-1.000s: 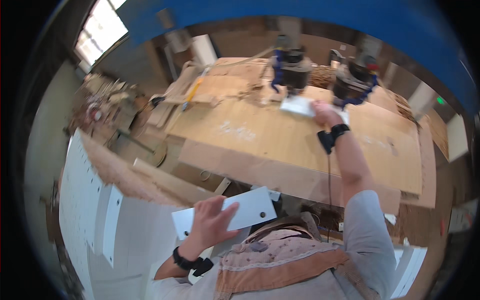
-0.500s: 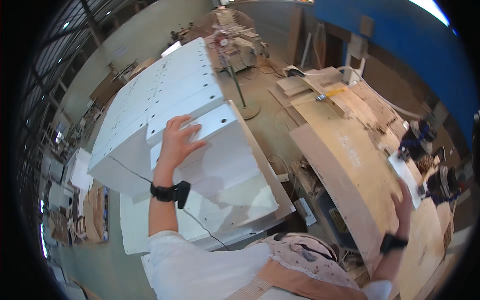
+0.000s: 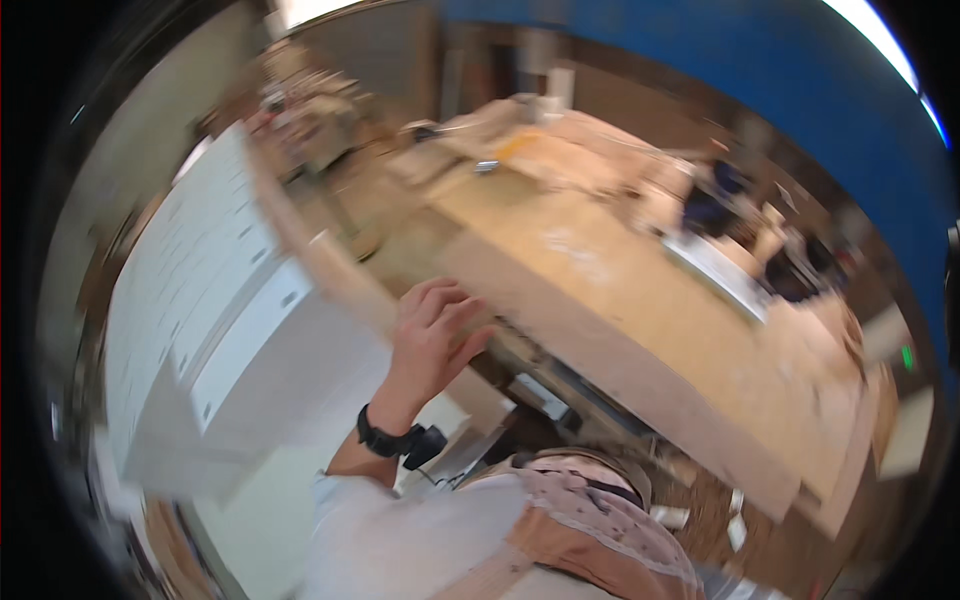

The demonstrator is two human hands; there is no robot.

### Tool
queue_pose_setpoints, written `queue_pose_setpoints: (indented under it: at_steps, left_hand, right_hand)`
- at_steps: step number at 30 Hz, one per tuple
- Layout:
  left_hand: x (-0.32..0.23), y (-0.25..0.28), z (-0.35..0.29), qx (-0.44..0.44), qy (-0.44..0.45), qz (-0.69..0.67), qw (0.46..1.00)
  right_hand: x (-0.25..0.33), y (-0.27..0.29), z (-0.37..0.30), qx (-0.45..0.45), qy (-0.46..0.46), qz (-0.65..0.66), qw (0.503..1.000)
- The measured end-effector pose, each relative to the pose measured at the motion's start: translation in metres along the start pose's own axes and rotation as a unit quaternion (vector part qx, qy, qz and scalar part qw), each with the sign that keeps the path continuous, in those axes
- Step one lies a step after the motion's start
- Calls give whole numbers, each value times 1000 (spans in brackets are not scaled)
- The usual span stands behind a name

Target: Feeding white boards into a dual-head drilling or milling machine and stacking the processed pieces.

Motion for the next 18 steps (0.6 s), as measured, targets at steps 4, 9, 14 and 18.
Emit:
queue_pose_setpoints:
  at_steps: [4,9,14,18]
  left_hand:
    - [-62,-80,23,150,-94,-107,978]
    - [-151,-197,18,392,-219,-144,882]
    - [-208,-334,27,425,-265,-125,856]
    - [-208,-445,67,393,-253,-123,876]
  right_hand:
    - [-65,-58,-84,142,-66,73,985]
    - [-43,-62,-124,15,-103,60,993]
    - [-39,-51,-139,-73,-116,55,989]
    - [27,-9,-111,-185,-16,191,964]
Point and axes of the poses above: each hand's wrist, its own z-axis towards the middle knuckle, its own y-axis out of the back of the hand, x = y × z, the point moved 5 cm from there along z, towards the middle knuckle, and after that the axes turned 12 degrees about y, right-handed, at the moved point
